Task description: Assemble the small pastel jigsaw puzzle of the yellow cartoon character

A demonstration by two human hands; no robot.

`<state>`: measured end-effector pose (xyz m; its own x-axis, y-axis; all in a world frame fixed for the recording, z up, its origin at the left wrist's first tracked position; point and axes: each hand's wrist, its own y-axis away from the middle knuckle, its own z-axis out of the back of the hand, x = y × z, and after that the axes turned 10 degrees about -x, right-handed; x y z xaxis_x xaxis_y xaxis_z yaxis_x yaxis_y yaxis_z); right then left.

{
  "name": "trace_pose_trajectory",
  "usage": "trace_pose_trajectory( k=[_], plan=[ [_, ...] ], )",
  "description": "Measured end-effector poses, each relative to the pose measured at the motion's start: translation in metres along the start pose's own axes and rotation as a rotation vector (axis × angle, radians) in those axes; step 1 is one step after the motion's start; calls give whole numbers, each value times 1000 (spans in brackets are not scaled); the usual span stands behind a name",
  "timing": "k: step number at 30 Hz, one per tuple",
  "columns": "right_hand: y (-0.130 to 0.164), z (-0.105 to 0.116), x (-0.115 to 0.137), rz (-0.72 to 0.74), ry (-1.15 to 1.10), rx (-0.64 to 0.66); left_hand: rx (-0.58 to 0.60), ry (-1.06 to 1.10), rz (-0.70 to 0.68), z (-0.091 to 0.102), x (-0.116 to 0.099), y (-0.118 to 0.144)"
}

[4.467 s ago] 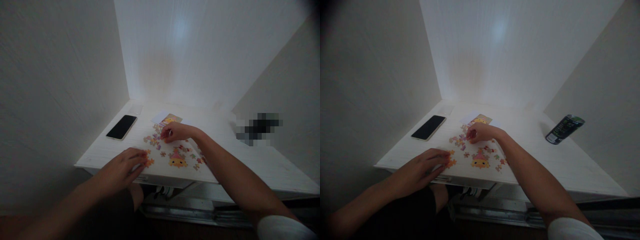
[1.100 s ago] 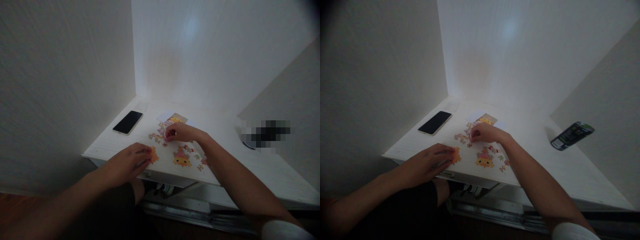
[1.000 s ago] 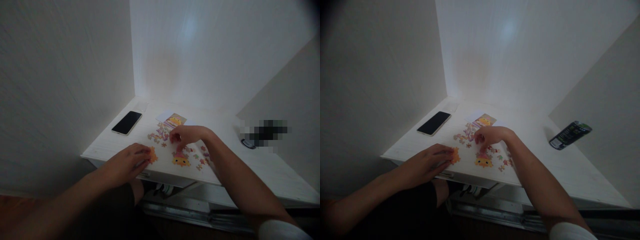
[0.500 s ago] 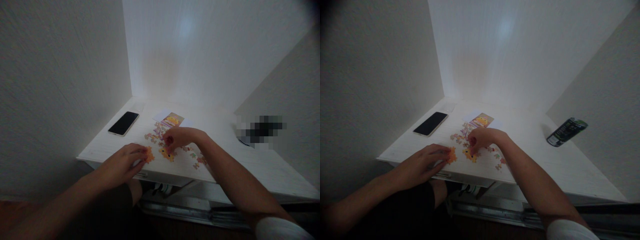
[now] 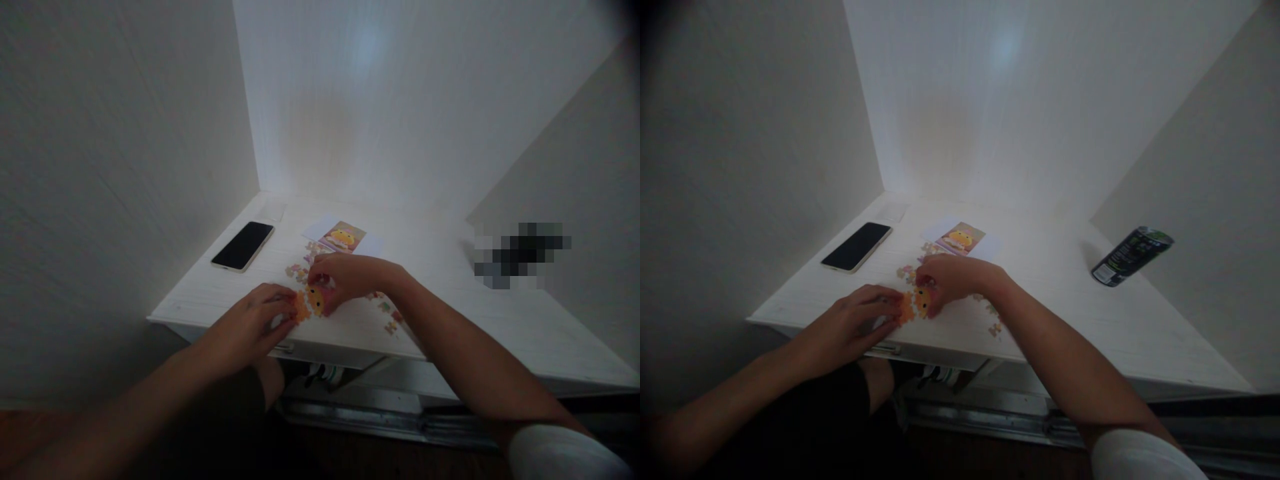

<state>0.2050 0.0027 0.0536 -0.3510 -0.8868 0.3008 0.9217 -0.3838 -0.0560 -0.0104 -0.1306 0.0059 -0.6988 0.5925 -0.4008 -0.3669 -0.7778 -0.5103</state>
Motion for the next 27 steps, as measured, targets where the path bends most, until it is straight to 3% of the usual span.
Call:
trace_pose_trajectory(
  k=[27],
  plan=[
    [-3, 2, 9, -25, -86, -19, -15, -23, -72, -4, 5, -13]
  ],
)
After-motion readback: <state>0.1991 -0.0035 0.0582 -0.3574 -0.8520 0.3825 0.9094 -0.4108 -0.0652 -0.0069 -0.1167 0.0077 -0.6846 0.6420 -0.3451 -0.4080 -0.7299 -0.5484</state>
